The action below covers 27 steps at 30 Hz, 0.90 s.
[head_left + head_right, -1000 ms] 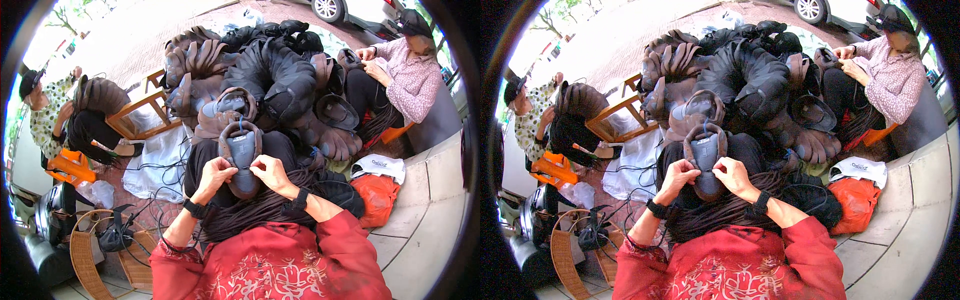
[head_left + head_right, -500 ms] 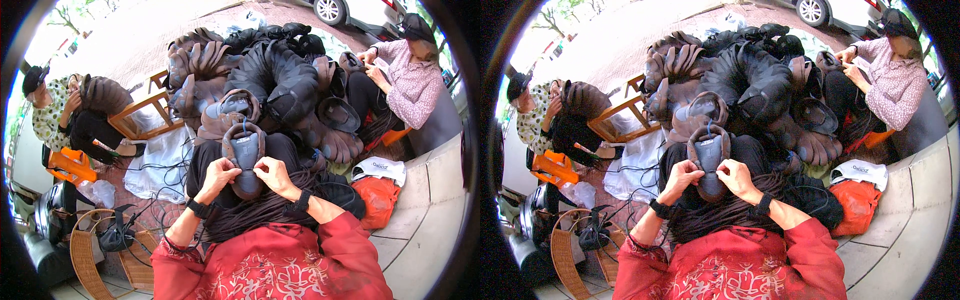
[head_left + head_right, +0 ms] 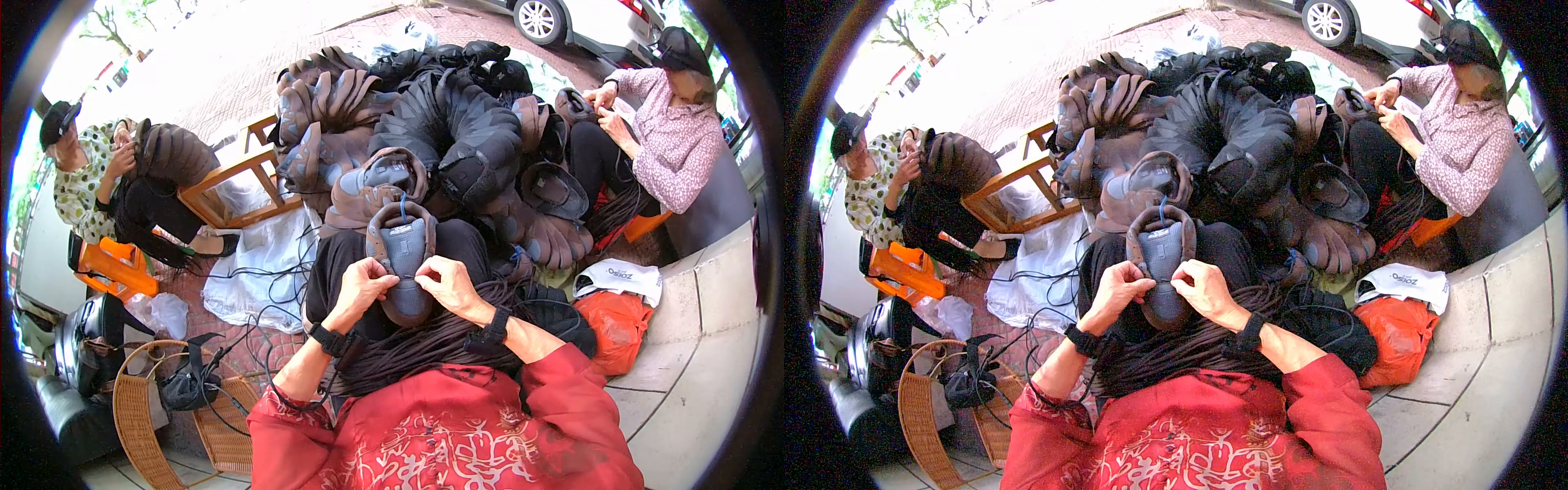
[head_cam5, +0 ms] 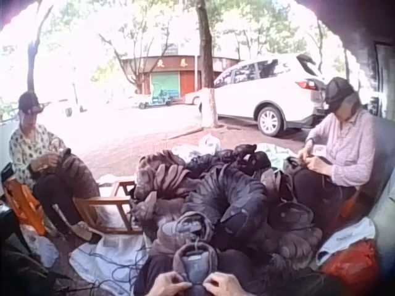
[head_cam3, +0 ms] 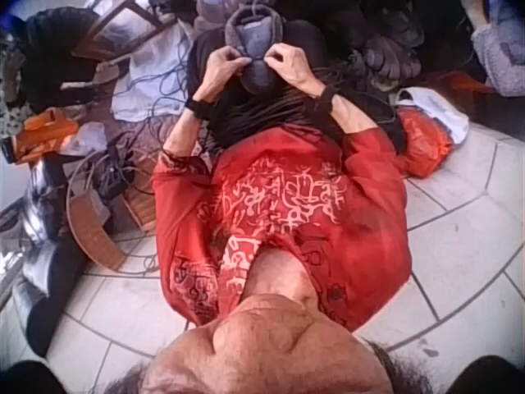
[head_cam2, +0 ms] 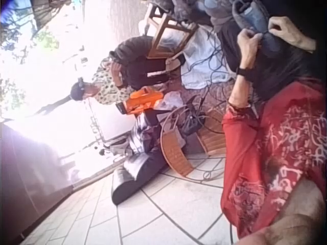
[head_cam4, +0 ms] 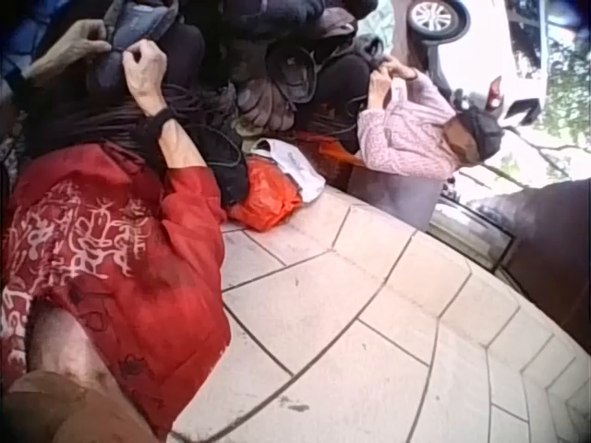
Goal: Insert and thread laces through the eyelets of a shoe in a manual assembly or repair setting.
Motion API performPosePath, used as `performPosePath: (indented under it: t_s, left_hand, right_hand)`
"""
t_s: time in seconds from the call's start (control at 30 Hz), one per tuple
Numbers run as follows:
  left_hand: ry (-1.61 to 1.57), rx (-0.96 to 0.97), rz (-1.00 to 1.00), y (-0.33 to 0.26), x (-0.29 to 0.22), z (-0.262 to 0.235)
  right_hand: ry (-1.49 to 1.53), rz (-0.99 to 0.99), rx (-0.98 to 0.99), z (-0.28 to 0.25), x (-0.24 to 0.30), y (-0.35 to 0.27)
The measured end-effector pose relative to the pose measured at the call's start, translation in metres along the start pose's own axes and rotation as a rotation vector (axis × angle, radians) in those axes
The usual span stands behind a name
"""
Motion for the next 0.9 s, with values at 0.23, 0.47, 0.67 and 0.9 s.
performPosePath:
  t_s: [0.23, 0.47, 0.67, 0.9]
  left_hand:
    - [0.005, 0.010, 0.017, -0.002, -0.003, 0.001]
    - [0.015, 0.018, 0.184, -0.018, -0.023, 0.009]
    - [0.105, 0.027, 0.237, -0.018, -0.026, 0.015]
    - [0.351, -0.042, 0.409, -0.029, -0.043, 0.022]
  right_hand:
    - [0.032, 0.006, -0.006, 0.005, -0.001, 0.000]
    - [0.036, 0.051, -0.047, -0.008, -0.002, -0.002]
    - [0.018, 0.014, -0.049, -0.002, -0.003, 0.001]
    - [0.044, 0.012, -0.036, -0.002, -0.002, -0.002]
Point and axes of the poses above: each hand's wrist, its own y-axis towards the middle knuckle, its own z-axis out of the palm, x = y × z, the point moved 10 cm from there along y, towards the middle knuckle, and after that the axes turned 10 degrees about -z, right-handed, at the moved point
